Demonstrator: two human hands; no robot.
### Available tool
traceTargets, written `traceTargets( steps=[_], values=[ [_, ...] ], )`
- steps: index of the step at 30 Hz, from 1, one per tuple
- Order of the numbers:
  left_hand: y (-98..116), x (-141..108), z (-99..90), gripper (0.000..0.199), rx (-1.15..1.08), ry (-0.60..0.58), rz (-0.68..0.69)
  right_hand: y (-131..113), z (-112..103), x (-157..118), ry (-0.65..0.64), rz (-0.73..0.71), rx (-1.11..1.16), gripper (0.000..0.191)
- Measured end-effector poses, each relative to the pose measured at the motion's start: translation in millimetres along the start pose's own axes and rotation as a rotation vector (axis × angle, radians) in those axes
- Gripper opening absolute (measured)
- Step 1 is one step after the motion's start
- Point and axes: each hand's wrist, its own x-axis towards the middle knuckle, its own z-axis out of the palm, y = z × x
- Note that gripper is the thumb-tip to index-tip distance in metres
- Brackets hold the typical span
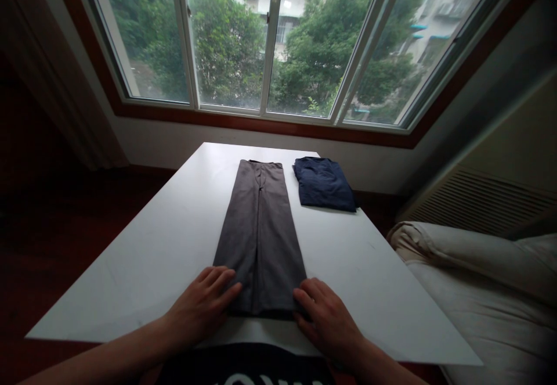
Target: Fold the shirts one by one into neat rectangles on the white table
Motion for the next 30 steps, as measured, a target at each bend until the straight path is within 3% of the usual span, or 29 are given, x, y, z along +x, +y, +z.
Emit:
traceTargets(
  steps=[5,9,11,13,15,18,22,26,30],
  values=[
    [8.5,20.6,6.3,0.048,0.014,-0.020,0.062,-4.9,1.7,14.0,-0.036,-0.086,-0.044,0.051],
    [10.0,25.8,17.4,0.008,-0.001,0.147,0.101,-8.0,2.5,27.0,-0.115,-0.062,-0.086,0.035],
    [9.1,25.0,22.5,0.012,-0.021,0.260,0.124,-8.8,5.8,31.4,-0.112,-0.053,-0.091,0.019],
    [8.2,23.7,24.4,0.012,-0.042,0.298,0.143,-8.8,10.3,33.4,-0.074,-0.065,-0.090,0.014],
    [8.2,22.4,23.0,0.009,-0.066,0.241,0.171,-8.1,14.3,33.3,-0.046,-0.114,-0.082,0.015],
    [9.7,20.8,16.9,0.025,-0.109,0.151,0.217,-6.3,15.9,32.0,-0.063,-0.209,-0.040,0.016],
    [3.5,17.6,3.7,0.030,-0.207,0.094,0.276,1.4,8.5,28.3,-0.114,-0.272,0.037,0.017],
    [-27.0,11.7,-12.2,0.034,-0.285,0.074,0.347,27.5,-6.8,17.2,-0.101,-0.223,0.081,0.016],
    [-66.7,1.9,-24.2,0.059,-0.278,0.052,0.249,60.7,-24.3,1.3,-0.100,-0.104,0.132,0.032]
  ],
)
